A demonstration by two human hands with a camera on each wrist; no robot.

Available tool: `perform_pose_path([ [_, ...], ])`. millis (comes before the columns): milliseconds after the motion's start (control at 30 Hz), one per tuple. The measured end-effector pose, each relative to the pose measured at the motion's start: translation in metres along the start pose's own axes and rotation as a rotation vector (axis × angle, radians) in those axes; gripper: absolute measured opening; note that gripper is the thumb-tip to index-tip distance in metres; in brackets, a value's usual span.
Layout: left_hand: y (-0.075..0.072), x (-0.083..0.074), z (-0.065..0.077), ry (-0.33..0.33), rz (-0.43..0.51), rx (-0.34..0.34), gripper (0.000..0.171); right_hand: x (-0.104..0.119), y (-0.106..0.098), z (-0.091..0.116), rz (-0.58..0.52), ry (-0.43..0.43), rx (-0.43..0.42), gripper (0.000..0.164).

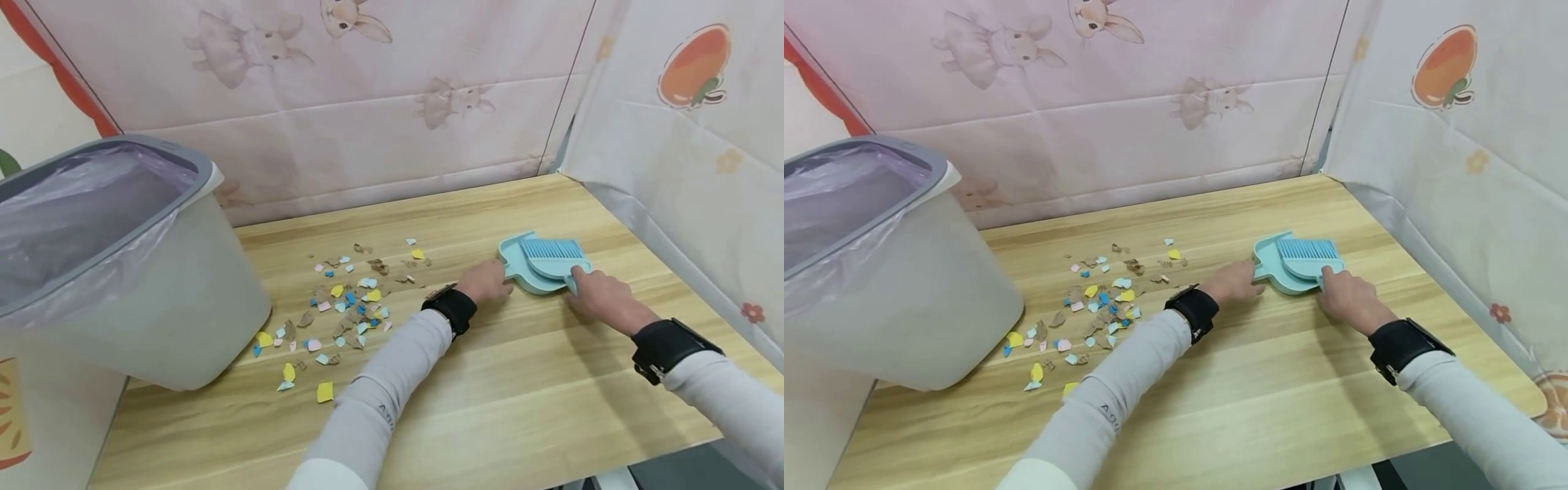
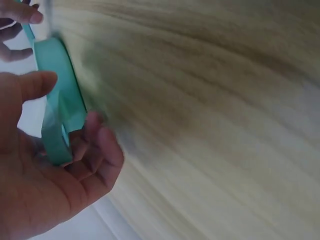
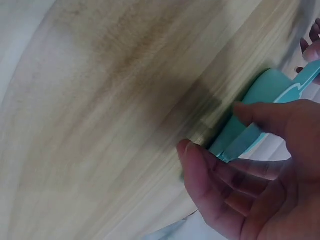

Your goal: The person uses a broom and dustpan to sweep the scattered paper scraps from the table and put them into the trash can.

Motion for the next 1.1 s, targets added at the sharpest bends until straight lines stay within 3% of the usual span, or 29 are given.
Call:
perform_pose_path([
  [100,0.003,0.006,-0.003,-0.029,0.083,-0.048,0.027,0.005,-0.001,-0.009,0.01,-0.03,-0.012,0.031],
  [200,0.005,0.016,-0.002,-0.004,0.22,-0.104,0.034,0.014,-0.009,-0.018,0.044,-0.076,-0.076,0.019],
  [300,0.003,0.029,0.007,0.047,0.305,-0.137,0.042,0.027,-0.026,-0.029,0.044,-0.2,-0.248,0.012],
  [400,-0.002,0.046,0.028,0.074,0.342,-0.137,0.034,0.045,-0.048,-0.042,0.007,-0.387,-0.456,0.024],
  [500,-0.003,0.063,0.059,0.087,0.394,-0.141,0.025,0.065,-0.064,-0.057,-0.045,-0.545,-0.582,0.031],
  [600,0.002,0.078,0.103,0.071,0.45,-0.152,0.032,0.084,-0.068,-0.074,-0.104,-0.682,-0.611,0.021],
  [700,0.014,0.084,0.153,0.027,0.492,-0.127,0.033,0.093,-0.06,-0.087,-0.155,-0.807,-0.586,0.01],
  [867,0.037,0.079,0.228,-0.027,0.498,-0.096,0.024,0.097,-0.043,-0.096,-0.204,-0.956,-0.52,0.015],
  [967,0.051,0.072,0.265,-0.056,0.529,-0.086,0.019,0.102,-0.032,-0.098,-0.236,-1.003,-0.492,0.02],
  [1100,0.071,0.061,0.301,-0.153,0.686,0.005,0.014,0.111,-0.011,-0.097,-0.263,-1.028,-0.406,0.021],
])
Point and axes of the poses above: each hand's wrist, its own z-axis away from the middle knuckle, its own y-axis out of the palm, x = y × z, the point moved 1 cm from there along -z, towards the middle knuckle, and after that the axes turned 10 degrees about -z, right-handed, at the moved point
